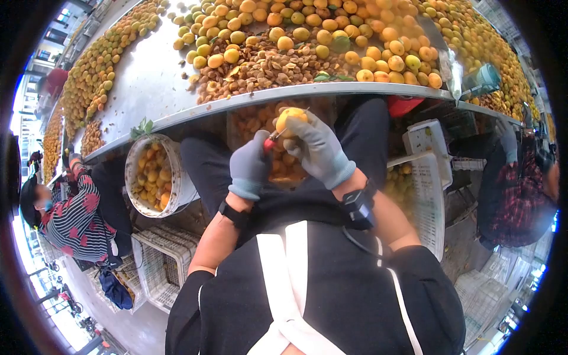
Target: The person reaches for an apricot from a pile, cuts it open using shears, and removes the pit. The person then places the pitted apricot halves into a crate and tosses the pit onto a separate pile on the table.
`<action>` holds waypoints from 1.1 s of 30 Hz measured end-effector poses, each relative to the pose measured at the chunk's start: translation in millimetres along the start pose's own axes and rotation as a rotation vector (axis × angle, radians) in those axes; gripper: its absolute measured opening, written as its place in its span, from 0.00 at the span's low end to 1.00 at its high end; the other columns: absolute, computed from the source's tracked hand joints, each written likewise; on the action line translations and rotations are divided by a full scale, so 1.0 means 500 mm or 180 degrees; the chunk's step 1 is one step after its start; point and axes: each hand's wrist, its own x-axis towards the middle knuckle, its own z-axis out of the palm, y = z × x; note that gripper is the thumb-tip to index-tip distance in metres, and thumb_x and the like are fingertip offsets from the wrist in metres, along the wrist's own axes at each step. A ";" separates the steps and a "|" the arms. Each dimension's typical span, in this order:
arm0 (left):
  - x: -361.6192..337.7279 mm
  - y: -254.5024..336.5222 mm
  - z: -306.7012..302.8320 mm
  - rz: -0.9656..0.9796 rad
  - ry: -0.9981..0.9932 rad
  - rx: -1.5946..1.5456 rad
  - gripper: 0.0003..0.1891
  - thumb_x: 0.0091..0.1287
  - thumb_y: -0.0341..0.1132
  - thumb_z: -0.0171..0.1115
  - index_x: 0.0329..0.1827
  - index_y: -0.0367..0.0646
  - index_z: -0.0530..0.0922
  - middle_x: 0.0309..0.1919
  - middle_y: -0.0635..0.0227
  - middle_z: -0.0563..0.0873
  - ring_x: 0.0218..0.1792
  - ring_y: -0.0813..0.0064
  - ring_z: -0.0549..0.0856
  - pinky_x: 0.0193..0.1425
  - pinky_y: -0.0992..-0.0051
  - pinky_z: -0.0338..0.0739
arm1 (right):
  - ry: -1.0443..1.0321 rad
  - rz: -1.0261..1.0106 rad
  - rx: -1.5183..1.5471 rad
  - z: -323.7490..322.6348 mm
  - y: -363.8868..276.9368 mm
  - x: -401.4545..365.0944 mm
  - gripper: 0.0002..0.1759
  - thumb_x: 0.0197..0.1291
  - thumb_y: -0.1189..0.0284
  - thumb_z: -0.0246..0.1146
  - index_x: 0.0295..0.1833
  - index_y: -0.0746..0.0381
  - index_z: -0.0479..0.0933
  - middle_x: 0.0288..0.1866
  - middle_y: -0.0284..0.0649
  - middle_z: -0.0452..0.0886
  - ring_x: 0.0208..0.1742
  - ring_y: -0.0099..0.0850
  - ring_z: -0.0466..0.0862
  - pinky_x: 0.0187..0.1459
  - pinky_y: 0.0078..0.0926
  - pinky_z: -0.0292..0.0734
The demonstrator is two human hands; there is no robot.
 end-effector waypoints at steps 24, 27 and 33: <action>-0.037 0.018 -0.061 -0.0435 -0.0768 -0.1557 0.13 0.61 0.21 0.55 0.49 0.38 0.77 0.34 0.55 0.86 0.39 0.60 0.88 0.44 0.72 0.79 | -0.0243 0.0235 0.1319 -0.020 -0.022 -0.009 0.25 0.73 0.60 0.54 0.68 0.61 0.64 0.57 0.45 0.77 0.45 0.33 0.84 0.43 0.22 0.84; -0.037 0.031 -0.070 -0.0346 -0.0640 -0.1326 0.13 0.60 0.23 0.56 0.48 0.40 0.76 0.31 0.52 0.84 0.35 0.53 0.86 0.39 0.69 0.78 | -0.0567 0.0047 0.1174 -0.013 -0.025 -0.021 0.30 0.69 0.64 0.59 0.72 0.60 0.59 0.60 0.45 0.74 0.47 0.33 0.83 0.48 0.24 0.82; -0.044 0.034 -0.067 -0.0051 -0.0530 -0.1040 0.13 0.59 0.28 0.61 0.47 0.49 0.75 0.28 0.53 0.82 0.33 0.50 0.84 0.33 0.60 0.76 | -0.0529 -0.0308 0.0193 -0.018 -0.013 -0.032 0.30 0.63 0.74 0.65 0.69 0.61 0.63 0.57 0.41 0.77 0.57 0.32 0.80 0.59 0.28 0.75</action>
